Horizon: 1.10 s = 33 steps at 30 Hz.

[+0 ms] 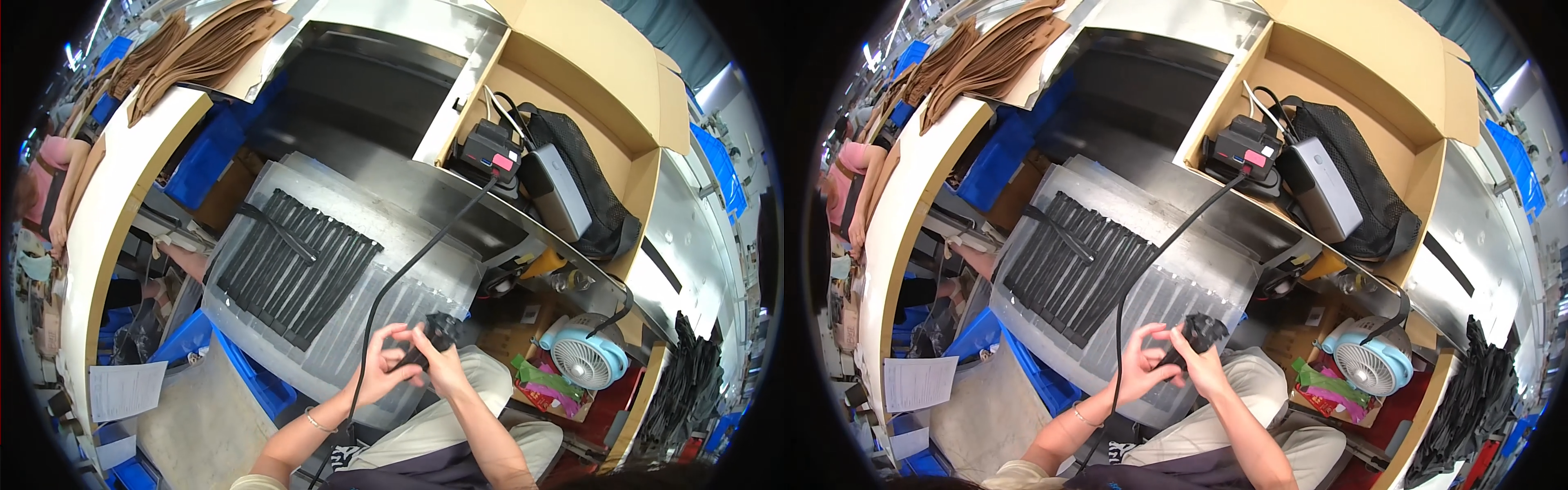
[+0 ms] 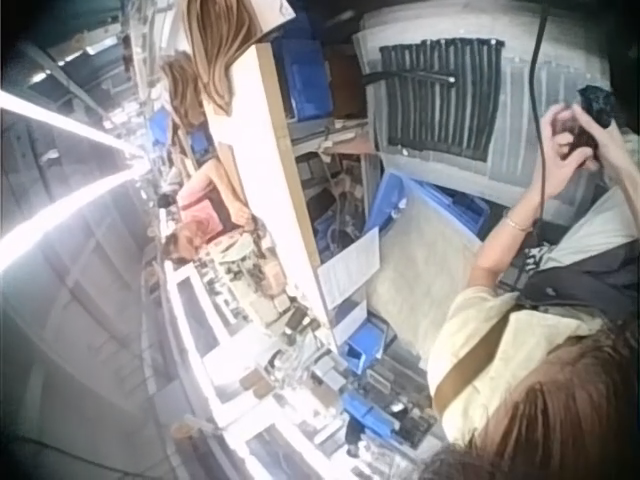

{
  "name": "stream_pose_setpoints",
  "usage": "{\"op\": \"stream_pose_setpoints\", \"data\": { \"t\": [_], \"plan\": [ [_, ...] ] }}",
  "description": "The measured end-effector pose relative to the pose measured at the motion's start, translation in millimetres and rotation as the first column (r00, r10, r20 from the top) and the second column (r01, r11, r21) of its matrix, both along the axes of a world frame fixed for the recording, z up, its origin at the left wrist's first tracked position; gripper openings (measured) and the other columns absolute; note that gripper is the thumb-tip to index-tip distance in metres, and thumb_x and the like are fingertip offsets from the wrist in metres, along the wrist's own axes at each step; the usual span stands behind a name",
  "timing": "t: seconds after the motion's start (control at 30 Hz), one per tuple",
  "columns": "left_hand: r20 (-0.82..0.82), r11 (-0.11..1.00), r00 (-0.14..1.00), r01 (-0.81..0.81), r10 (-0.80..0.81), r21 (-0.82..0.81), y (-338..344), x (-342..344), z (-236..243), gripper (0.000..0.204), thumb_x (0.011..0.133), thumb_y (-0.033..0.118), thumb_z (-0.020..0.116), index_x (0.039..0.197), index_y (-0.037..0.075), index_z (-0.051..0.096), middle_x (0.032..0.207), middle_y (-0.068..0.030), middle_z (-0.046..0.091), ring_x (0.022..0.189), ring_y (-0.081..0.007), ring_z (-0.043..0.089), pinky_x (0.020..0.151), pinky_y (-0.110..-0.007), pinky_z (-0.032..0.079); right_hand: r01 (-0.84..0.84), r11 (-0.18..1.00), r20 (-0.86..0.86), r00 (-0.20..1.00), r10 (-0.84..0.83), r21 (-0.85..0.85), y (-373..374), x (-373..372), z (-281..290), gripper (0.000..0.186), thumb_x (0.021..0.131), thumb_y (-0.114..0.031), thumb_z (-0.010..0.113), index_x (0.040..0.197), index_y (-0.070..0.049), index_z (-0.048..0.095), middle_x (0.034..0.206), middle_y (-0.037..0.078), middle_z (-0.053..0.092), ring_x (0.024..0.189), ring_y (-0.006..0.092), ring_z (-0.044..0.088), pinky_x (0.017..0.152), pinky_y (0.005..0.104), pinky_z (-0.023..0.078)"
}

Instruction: The recorder is seen counting, organizing, and preparing black leather straps in a factory setting, moving between a sewing machine and a work table.

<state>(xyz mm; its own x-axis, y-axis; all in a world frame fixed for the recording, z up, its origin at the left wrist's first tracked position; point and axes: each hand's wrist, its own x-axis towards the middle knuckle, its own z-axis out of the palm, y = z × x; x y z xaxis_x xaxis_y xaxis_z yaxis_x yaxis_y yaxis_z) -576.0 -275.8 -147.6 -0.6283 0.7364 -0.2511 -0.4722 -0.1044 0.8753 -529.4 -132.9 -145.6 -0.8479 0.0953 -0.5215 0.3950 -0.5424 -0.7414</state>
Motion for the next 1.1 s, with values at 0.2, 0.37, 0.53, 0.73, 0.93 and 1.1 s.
{"op": "stream_pose_setpoints", "data": {
  "t": [0.2,0.37,0.53,0.73,0.93,1.1],
  "plan": [
    [-0.938,0.761,0.220,-0.550,-0.266,-0.345,-60,-119,-74,0.046,0.071,-0.013,0.049,0.115,0.002,0.048,0.093,-0.0153,0.057,0.094,-0.0314,0.056,0.083,-0.037,0.045,-0.240,0.968,-0.497,0.832,0.246,0.077,20,21,62,0.045,0.096,-0.035,0.038,0.069,-0.005,0.057,0.068,0.007,0.058,0.081,0.0294,0.061,0.098,0.0521,0.033],
    [-0.648,0.471,-0.116,-0.783,-0.752,-0.407,-101,-233,-117,0.044,0.078,0.008,0.049,0.122,0.004,0.048,0.129,-0.0136,0.045,0.126,-0.0280,0.036,0.107,-0.041,0.026,-0.176,0.957,-0.466,0.883,0.050,-0.231,23,33,63,0.041,0.095,-0.034,0.040,0.063,-0.009,0.043,0.053,0.000,0.037,0.051,0.0151,0.037,0.063,0.0362,0.040],
    [-0.831,0.579,0.275,-0.612,-0.484,-0.540,-120,-262,-126,0.031,0.080,0.005,0.050,0.111,0.004,0.056,0.106,-0.0171,0.060,0.100,-0.0314,0.057,0.089,-0.039,0.044,-0.026,0.979,-0.311,0.949,-0.040,-0.205,24,37,54,0.041,0.096,-0.031,0.038,0.061,-0.009,0.042,0.053,-0.001,0.032,0.050,0.0134,0.029,0.055,0.0302,0.033],
    [-0.986,0.752,0.097,-0.639,-0.134,-0.165,-107,-202,-46,0.035,0.074,-0.011,0.050,0.105,0.003,0.058,0.086,-0.0154,0.059,0.073,-0.0332,0.060,0.059,-0.038,0.048,0.261,0.938,-0.084,0.955,-0.286,-0.227,29,22,27,0.040,0.096,-0.031,0.041,0.070,-0.003,0.050,0.064,0.001,0.037,0.059,0.0136,0.036,0.060,0.0299,0.036],
    [-0.599,0.909,0.753,-0.405,0.271,-0.099,-53,-96,-12,0.019,0.090,-0.006,0.038,0.102,-0.003,0.052,0.091,-0.0128,0.063,0.076,-0.0188,0.065,0.069,-0.030,0.051,0.268,0.936,-0.040,0.958,-0.285,-0.228,8,5,-11,0.021,0.091,-0.020,0.056,0.086,0.000,0.056,0.063,-0.003,0.035,0.057,0.0080,0.031,0.054,0.0231,0.030],
    [-0.144,0.932,0.921,-0.361,0.363,0.040,-10,-40,-25,0.035,0.099,0.022,0.036,0.123,-0.002,0.045,0.084,-0.0061,0.057,0.069,-0.0109,0.055,0.073,-0.027,0.048,0.241,0.939,0.007,0.969,-0.247,-0.245,-1,2,-12,0.032,0.091,-0.019,0.056,0.109,0.007,0.053,0.066,-0.005,0.033,0.060,0.0069,0.034,0.057,0.0222,0.033]
  ]
}}
